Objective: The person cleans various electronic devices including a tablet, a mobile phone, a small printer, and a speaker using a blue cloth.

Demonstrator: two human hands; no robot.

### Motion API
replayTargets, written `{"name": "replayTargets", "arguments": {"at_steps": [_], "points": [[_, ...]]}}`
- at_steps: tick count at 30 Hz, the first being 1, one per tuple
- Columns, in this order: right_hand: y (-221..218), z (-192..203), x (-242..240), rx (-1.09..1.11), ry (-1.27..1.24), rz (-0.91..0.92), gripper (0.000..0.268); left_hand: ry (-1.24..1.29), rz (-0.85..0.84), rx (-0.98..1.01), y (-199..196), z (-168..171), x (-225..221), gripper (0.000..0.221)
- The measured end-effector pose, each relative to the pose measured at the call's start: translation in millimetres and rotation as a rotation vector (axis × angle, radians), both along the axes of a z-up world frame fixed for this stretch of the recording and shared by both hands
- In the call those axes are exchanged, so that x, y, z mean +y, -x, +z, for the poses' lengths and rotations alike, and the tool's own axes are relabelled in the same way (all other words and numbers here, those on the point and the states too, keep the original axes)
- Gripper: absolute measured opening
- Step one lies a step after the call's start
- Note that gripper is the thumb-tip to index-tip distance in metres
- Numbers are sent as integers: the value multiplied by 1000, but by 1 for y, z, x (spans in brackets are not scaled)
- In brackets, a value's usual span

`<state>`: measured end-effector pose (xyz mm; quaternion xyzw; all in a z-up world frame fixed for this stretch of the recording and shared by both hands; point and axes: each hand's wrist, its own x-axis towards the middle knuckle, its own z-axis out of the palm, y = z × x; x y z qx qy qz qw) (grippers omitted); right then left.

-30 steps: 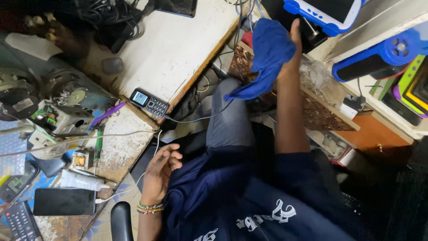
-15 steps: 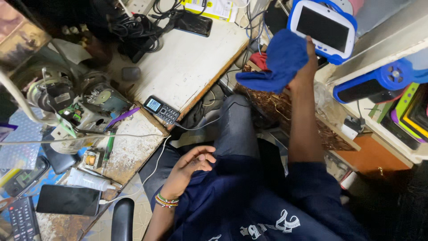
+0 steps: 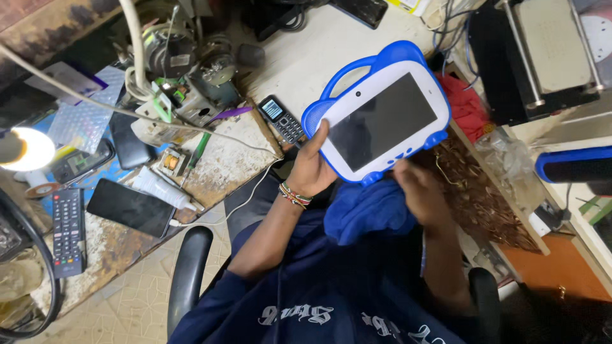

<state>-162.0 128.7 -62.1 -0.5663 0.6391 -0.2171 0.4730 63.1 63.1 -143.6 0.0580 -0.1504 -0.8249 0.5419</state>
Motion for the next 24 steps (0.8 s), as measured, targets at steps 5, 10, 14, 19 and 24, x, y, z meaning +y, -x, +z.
{"name": "replayTargets", "arguments": {"at_steps": [5,10,14,19,24], "points": [[33,15,-9,-487,335,-542,52,-32,88,-16,-17,3,-1,52],[-25,19,-38,-180,697,-108,76,-79,265,-124,32,-61,12,43],[-36,-17,-80,424,977,-132,70,-37,388,-667,24,36,26,66],[-72,-17,-57,358,923,215,66,-176,495,-634,23,19,21,47],[-80,-39,-45,413,1000,555,63,15,197,-1165,-8,-15,12,65]]}}
